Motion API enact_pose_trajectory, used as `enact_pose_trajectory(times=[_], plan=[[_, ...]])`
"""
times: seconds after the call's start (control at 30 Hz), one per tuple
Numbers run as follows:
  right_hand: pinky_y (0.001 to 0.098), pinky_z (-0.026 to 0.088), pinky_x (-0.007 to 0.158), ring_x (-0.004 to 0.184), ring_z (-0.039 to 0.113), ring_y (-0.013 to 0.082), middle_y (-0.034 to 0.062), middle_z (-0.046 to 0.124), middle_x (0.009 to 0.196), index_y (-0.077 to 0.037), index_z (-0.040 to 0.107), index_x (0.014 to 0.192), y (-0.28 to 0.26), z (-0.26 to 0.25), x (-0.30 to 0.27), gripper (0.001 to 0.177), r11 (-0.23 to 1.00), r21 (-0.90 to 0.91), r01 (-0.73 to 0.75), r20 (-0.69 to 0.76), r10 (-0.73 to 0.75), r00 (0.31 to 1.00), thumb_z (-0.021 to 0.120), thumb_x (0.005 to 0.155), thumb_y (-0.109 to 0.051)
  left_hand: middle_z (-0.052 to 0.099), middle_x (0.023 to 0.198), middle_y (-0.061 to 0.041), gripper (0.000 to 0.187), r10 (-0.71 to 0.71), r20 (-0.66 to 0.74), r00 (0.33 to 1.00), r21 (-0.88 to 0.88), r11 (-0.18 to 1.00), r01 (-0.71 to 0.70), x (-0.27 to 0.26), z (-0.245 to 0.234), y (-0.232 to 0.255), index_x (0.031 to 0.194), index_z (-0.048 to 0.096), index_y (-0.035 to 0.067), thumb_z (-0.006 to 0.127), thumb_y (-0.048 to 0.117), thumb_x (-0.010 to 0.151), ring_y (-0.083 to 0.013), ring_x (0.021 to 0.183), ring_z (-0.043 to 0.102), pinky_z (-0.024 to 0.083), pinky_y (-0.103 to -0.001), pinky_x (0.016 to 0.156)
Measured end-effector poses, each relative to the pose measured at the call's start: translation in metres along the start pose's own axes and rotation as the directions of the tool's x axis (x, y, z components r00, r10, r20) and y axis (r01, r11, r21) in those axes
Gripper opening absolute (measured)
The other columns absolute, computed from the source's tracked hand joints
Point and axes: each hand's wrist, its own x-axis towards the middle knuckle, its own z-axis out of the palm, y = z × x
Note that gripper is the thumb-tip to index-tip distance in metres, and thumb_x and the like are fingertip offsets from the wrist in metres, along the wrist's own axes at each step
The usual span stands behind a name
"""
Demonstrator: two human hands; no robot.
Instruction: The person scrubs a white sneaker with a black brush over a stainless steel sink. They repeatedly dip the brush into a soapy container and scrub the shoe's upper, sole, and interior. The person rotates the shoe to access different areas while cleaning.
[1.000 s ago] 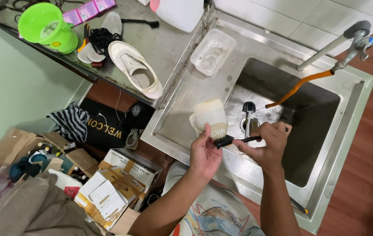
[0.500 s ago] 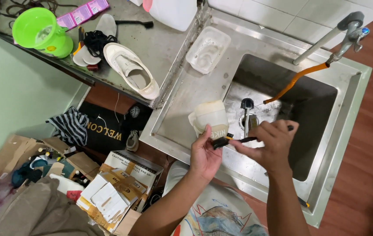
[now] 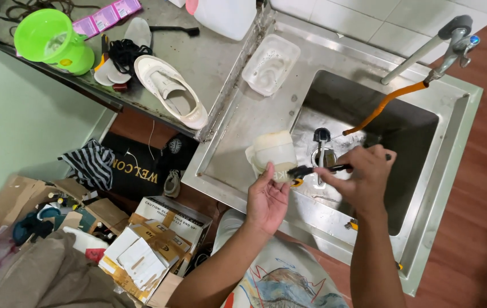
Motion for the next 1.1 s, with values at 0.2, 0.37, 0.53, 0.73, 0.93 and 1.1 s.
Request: enact_pose_trajectory(times=[0.2,0.37,0.53,0.73,0.93,1.1], plan=[[0.0391,0.037,0.096,0.074,0.047,0.0241,-0.0031,0.055,0.059,-0.02,0.067,0.074,0.016,0.026,-0.015,0.045,0.993,0.106,-0.058,-0.03,0.061,0.998,0.099,0.075,-0.052,0.081,0.103,-0.007,0.013,0.002,0.014,1.0,-0.003,1.0,-0.002,0.039,-0.041,-0.003,0.099,0.077,0.011,0.086,0.019,0.094,-0.0207,0.098,0.08,0.065,-0.038,0.101],[0.0367,0.036,0.095,0.074,0.048,0.0221,-0.0053,0.055,0.059,-0.022,0.067,0.074,0.014,0.033,-0.017,0.045,0.984,0.161,-0.078,-0.031,0.084,0.996,0.098,0.073,-0.054,0.081,0.119,-0.011,0.021,0.021,0.023,1.0,-0.006,1.0,-0.021,0.078,-0.086,-0.006,0.111,0.078,0.007,0.083,0.02,0.095,-0.0244,0.109,0.079,0.064,-0.042,0.107],[0.0361,0.043,0.088,0.074,0.05,0.0245,-0.0013,0.058,0.06,-0.018,0.066,0.076,0.005,0.024,-0.005,0.042,0.972,0.211,-0.106,-0.029,0.114,0.993,0.1,0.078,-0.043,0.082,0.119,-0.008,0.025,0.017,0.003,1.0,0.005,1.0,-0.017,0.039,-0.045,0.005,0.116,0.079,0.007,0.082,0.02,0.095,-0.0198,0.108,0.079,0.063,-0.036,0.106],[0.0342,0.043,0.087,0.072,0.049,0.0227,-0.0025,0.056,0.058,-0.018,0.066,0.075,0.017,0.031,-0.007,0.042,0.961,0.249,-0.117,-0.026,0.127,0.992,0.101,0.077,-0.042,0.081,0.121,-0.011,0.027,0.014,-0.016,1.0,0.024,1.0,-0.014,0.044,-0.053,0.009,0.119,0.078,0.006,0.082,0.02,0.096,-0.021,0.11,0.079,0.063,-0.038,0.105],[0.0332,0.039,0.086,0.071,0.048,0.0212,-0.0021,0.054,0.059,-0.019,0.064,0.075,0.012,0.04,-0.014,0.046,0.96,0.266,-0.082,-0.009,0.087,0.996,0.099,0.076,-0.049,0.082,0.117,-0.01,0.025,0.032,-0.028,0.999,0.019,0.999,-0.032,0.045,-0.059,0.01,0.116,0.079,0.006,0.083,0.019,0.095,-0.0205,0.103,0.08,0.065,-0.036,0.1],[0.032,0.04,0.08,0.062,0.053,0.0207,-0.0009,0.059,0.057,-0.018,0.066,0.072,-0.007,0.043,-0.011,0.045,0.951,0.296,-0.085,-0.019,0.095,0.995,0.103,0.07,-0.044,0.082,0.118,-0.011,0.024,0.061,-0.025,0.998,0.024,0.998,-0.06,0.038,-0.045,0.011,0.115,0.078,0.004,0.082,0.018,0.095,-0.0224,0.105,0.08,0.065,-0.039,0.103]])
